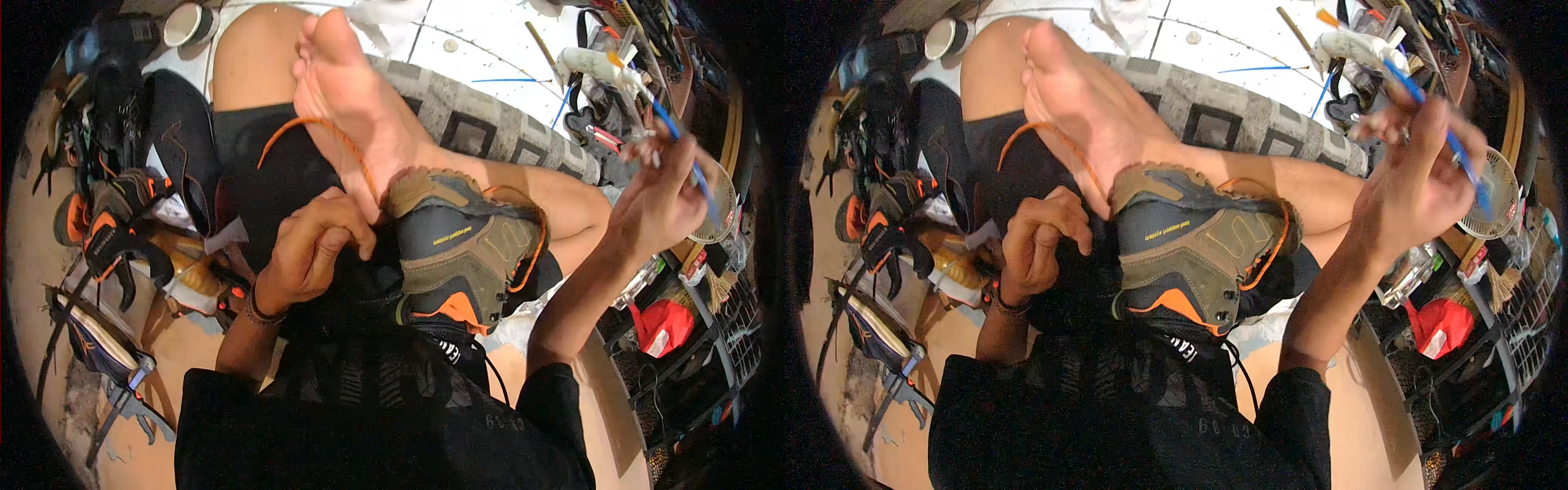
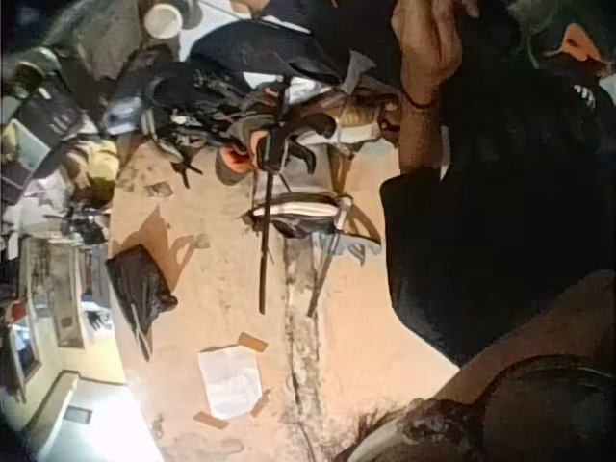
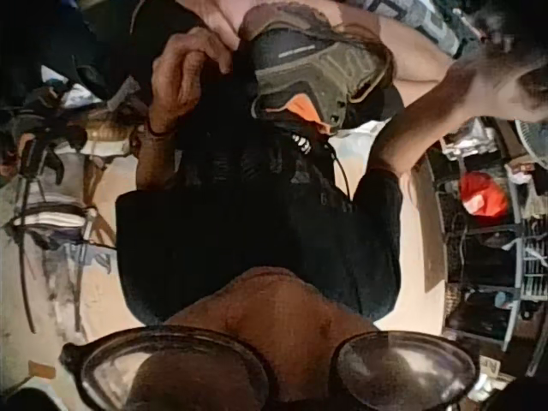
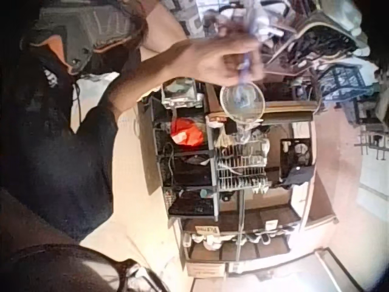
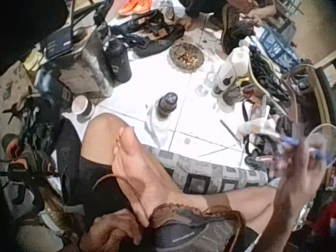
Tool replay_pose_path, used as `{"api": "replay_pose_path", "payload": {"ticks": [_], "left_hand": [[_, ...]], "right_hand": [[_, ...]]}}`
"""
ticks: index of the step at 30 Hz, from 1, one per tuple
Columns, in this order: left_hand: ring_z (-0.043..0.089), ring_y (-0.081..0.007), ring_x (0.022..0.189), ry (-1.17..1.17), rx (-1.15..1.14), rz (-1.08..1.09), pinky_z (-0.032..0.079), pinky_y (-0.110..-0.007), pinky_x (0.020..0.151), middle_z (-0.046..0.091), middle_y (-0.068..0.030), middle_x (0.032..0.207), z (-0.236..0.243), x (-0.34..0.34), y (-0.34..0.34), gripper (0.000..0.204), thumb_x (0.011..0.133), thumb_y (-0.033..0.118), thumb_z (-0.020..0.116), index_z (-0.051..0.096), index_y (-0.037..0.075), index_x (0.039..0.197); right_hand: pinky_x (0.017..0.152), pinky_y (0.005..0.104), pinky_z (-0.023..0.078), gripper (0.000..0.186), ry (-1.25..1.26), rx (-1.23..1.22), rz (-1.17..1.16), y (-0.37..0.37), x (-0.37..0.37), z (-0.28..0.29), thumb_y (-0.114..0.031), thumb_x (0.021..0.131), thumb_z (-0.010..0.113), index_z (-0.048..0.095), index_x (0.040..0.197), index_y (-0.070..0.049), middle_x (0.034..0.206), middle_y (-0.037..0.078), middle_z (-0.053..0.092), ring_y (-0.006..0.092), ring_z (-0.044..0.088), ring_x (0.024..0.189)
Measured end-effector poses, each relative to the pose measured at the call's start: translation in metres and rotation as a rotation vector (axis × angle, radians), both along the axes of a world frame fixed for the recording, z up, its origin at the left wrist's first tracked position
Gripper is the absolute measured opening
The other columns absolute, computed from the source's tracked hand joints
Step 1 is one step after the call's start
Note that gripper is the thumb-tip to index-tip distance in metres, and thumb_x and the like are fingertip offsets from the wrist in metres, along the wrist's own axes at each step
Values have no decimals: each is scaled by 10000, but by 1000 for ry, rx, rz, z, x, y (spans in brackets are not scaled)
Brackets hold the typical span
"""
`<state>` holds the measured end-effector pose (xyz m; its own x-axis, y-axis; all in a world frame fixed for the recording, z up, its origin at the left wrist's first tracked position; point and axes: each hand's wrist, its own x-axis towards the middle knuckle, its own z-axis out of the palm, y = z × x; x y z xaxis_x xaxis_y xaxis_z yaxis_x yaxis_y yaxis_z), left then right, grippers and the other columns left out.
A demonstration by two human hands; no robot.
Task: Applying adhesive or paint to the sole and upper edges of a hiking shoe using a brush.
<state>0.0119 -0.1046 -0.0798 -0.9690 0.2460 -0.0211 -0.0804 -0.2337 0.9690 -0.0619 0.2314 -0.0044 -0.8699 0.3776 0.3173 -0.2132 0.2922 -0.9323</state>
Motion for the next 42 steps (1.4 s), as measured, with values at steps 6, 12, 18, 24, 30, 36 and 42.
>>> {"api": "replay_pose_path", "payload": {"ticks": [6,12,18,24,30,36,42], "left_hand": [[507,-213,569,241,-102,-106,418,-360,609,563,-73,638,-16,11,-31,150,873,87,727,671,-17,778],[481,-205,584,164,-110,-92,401,-358,579,524,-76,690,-14,27,-27,220,1002,69,603,604,-18,800],[457,-152,804,49,-118,-197,470,-311,792,497,-117,935,-19,24,-26,228,1049,-38,377,343,31,1263],[548,-286,1163,508,-420,-387,418,-445,1047,590,-164,1357,-7,1,-18,552,839,-2,761,520,135,1316],[520,-230,1237,903,-494,-323,381,-367,1026,684,68,1332,-20,-21,23,430,734,250,757,769,212,1163],[482,-134,892,898,-493,-302,349,-286,850,737,84,1202,-25,-40,39,323,801,240,688,786,182,1103],[516,-126,847,858,-553,-366,343,-282,838,754,64,1166,-16,-40,41,296,813,214,694,789,177,1090]], "right_hand": [[507,402,566,151,-88,-179,-16,-30,79,-2,-122,1045,578,470,1032,-17,889,253,683,268,635,595],[519,413,573,188,-154,-174,-17,-44,96,0,-168,1061,547,427,1040,-25,874,256,668,283,641,607],[533,410,577,175,-193,-147,-39,-39,103,-1,-164,1065,537,435,1073,-21,888,249,670,292,649,643],[549,403,579,160,-228,-152,-105,-33,108,-8,-154,1063,537,445,1087,-25,925,246,678,297,651,687],[596,392,607,397,-312,-162,-174,-40,107,-13,-234,1090,460,578,1230,118,997,255,697,262,666,758],[603,393,612,378,-317,-223,-102,-47,115,-14,-231,1095,461,600,1183,110,1034,287,704,259,672,771],[673,370,606,201,-407,11,-3,-66,117,-9,-58,1008,631,594,1163,65,998,225,710,237,693,761]]}}
